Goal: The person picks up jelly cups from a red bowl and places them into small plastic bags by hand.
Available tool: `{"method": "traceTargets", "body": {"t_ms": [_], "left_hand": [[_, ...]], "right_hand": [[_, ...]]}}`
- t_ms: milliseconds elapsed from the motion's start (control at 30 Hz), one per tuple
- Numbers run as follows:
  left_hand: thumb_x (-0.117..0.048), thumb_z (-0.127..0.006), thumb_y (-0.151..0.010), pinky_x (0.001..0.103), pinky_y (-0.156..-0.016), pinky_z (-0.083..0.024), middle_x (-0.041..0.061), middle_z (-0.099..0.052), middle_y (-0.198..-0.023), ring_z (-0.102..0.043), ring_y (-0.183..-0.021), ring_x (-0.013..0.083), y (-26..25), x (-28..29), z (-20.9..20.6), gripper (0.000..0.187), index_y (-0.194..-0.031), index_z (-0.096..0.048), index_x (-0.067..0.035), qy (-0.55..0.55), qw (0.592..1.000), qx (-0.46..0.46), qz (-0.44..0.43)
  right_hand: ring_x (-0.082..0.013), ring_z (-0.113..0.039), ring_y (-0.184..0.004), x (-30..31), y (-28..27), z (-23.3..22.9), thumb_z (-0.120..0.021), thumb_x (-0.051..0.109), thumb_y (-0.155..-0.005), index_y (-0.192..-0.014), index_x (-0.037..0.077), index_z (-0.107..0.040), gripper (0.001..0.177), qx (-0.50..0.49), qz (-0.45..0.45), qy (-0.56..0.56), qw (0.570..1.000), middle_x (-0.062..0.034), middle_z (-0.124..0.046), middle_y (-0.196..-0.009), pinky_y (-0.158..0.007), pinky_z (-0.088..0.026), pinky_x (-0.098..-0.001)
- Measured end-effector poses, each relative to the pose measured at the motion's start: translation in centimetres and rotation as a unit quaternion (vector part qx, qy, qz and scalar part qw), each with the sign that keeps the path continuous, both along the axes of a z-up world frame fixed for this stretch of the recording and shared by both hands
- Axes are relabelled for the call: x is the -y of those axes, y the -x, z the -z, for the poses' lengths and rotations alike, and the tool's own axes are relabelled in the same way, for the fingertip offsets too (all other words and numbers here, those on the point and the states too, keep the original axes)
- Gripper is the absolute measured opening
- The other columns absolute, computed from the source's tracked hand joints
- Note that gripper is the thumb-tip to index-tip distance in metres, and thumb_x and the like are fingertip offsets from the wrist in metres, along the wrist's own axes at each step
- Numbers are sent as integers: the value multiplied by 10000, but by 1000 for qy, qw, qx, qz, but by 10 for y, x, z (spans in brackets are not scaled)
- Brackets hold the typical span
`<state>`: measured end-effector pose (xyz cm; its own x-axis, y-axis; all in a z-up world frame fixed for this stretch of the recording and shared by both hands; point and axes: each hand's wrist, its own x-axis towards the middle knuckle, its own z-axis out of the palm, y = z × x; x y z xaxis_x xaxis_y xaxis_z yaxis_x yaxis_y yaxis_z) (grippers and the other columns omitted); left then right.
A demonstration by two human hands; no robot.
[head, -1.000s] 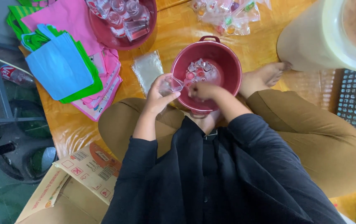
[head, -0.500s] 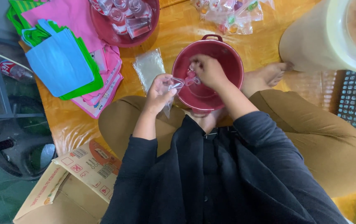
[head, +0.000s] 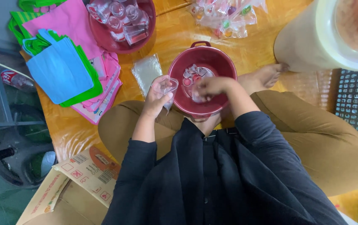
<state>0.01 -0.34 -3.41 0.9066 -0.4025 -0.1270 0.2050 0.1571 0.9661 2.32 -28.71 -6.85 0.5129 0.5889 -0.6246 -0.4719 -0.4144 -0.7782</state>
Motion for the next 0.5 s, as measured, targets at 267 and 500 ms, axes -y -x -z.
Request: {"method": "traceTargets", "body": {"t_ms": [267,500], "left_hand": [[-66,-887,-773,334,-1061,-487,63,-626,-1211,-575,-1158,137,5,4,5,732,-1417,-541,-99,3,998,56,-19],[-128,-859,-819,309,-974,-523,57,-633,-1083,-596,-1031,130,2,-2,12,600,-1358,-597,-105,-25,998,53,-18]], "right_hand": [[-259,-741,-934,-38,8,-148,-715,175,-977,-1160,168,-751,187,381,155,-65,909,-98,-765,-1020,-806,-596,-409],[-322,-685,-1150,-34,0,19,-664,280,-919,-1197,195,-737,300,360,169,197,896,-100,-747,-1152,-988,-532,-481]]}}
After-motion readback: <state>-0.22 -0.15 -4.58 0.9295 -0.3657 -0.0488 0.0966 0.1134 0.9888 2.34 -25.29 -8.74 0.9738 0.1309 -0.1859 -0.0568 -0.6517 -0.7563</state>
